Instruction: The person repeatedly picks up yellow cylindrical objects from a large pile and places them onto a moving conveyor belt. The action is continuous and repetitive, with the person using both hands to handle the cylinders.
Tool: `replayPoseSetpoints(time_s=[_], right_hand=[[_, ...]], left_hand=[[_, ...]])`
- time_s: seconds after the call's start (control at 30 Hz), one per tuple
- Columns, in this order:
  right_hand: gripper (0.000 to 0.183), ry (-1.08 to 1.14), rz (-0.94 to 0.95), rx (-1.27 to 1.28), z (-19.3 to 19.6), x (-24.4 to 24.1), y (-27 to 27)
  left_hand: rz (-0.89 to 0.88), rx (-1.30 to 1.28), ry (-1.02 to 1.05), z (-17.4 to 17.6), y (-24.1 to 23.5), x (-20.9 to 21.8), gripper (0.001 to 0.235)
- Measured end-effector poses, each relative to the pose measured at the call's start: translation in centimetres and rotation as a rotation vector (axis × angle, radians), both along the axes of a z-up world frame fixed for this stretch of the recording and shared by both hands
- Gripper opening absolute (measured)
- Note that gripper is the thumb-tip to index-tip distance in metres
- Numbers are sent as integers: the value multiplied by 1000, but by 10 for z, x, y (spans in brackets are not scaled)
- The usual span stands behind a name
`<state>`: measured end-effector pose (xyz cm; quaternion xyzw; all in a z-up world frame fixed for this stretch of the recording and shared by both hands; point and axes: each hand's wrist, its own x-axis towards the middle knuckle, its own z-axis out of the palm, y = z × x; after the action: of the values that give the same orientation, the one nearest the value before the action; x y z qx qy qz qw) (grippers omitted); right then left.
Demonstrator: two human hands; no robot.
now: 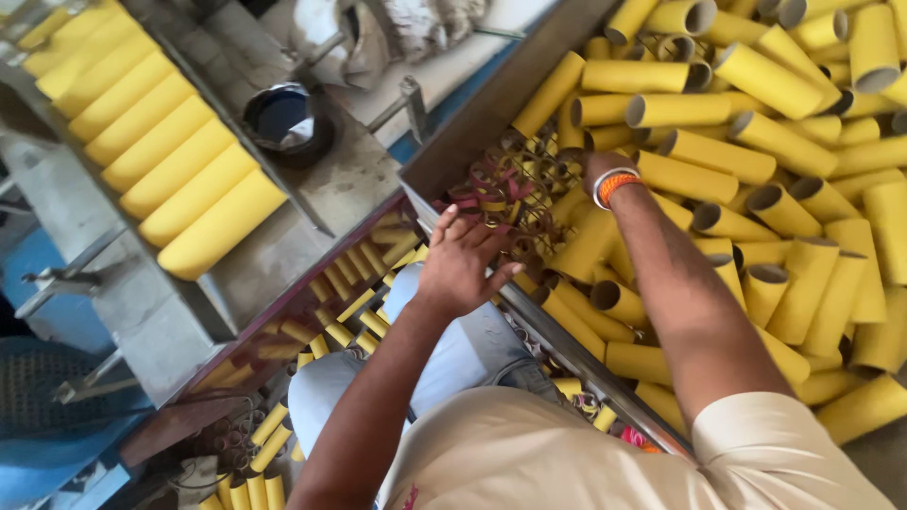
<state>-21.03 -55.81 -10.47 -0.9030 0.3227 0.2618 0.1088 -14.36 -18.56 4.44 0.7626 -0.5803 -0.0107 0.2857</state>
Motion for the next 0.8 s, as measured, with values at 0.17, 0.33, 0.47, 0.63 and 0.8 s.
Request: replayPoseSetpoints(time_s=[0.17,0.33,0.47,0.63,0.8], right_hand=[[38,185,187,-253,4,10,5],[39,43,260,-287,56,12,38],[37,-334,389,-289,166,11,56],[18,-1074,207,241,281,5,82],[9,-1354,88,856,273,75,138]], left_hand=[[0,-19,16,-8,-3,1,45],[4,194,1,-11,-7,1,46],[-17,-125,56,-4,2,1,55],[-2,-268,478,20,58,2,52],[169,-495,362,40,131,5,31]])
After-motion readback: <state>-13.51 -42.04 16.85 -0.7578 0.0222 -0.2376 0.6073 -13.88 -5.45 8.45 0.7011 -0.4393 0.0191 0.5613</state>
